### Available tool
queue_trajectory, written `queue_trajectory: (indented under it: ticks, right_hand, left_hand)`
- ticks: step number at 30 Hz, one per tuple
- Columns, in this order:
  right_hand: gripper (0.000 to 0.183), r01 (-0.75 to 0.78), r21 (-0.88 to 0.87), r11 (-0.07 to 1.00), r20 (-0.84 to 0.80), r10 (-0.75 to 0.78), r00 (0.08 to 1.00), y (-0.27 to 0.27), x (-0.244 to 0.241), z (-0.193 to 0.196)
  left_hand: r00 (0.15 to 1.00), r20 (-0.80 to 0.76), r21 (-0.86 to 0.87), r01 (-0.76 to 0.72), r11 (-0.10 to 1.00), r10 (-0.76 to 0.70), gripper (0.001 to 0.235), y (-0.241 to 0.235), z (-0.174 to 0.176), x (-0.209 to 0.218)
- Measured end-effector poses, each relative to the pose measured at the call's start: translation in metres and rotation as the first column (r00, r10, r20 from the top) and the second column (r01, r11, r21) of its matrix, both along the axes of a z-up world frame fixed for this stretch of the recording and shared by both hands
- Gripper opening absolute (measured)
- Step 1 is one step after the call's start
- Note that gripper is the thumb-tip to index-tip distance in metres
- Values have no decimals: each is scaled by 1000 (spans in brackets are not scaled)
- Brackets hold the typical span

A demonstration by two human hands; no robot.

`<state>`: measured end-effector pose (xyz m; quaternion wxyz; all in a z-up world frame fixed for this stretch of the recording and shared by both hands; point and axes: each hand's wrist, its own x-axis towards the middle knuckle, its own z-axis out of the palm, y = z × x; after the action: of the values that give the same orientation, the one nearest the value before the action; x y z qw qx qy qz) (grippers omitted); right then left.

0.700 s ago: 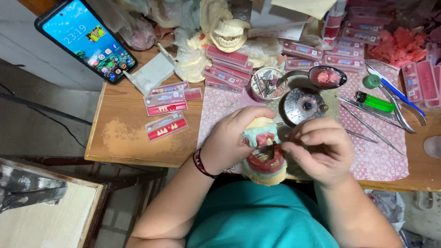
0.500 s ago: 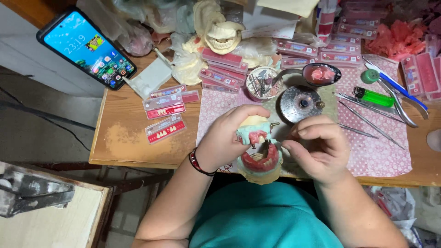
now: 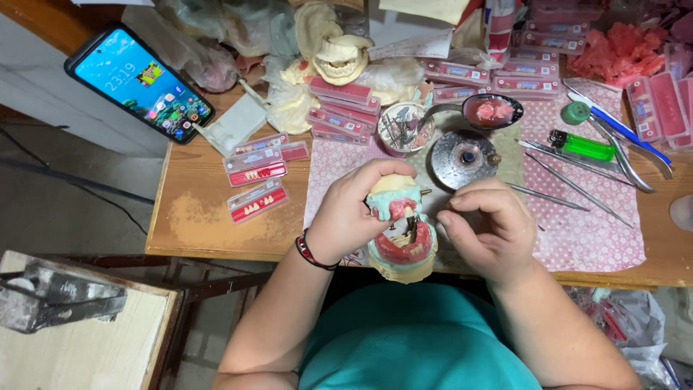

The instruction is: Modeling and adjusting a dental prosthesis on a plaster cast using hand tools

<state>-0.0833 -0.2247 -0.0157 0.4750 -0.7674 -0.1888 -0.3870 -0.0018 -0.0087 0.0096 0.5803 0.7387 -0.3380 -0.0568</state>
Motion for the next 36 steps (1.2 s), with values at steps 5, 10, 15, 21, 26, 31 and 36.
queue_trajectory:
  ticks: [5,10,15,21,26,31,36]
  right_hand:
    - [17,-4,35,999,6,4,1000,-4,-6,-7]
    - [16,-68,75,995,31,66,997,-10,-15,-19]
    - [14,222,164,961,-236,-181,955,-20,-33,-51]
    - [27,254,245,936,-251,-192,949,-30,-33,-68]
    - [28,308,303,902,-298,-217,930,-40,-30,-85]
    - [26,260,323,910,-291,-166,942,-36,-29,-79]
    - [21,251,340,906,-293,-152,944,-26,-30,-67]
  left_hand:
    - [1000,18,-44,-15,999,15,62,3,-4,1]
    - [998,32,-88,-55,995,58,68,18,-1,-5]
    - [980,-40,-1,-197,980,196,54,62,-7,-24]
    - [707,183,-53,-686,725,683,12,149,-15,-21]
    - [590,515,95,-760,643,622,10,176,-16,-15]
    - [592,743,349,-741,573,313,7,161,-24,-5]
    - [648,747,525,-710,469,145,7,157,-34,6]
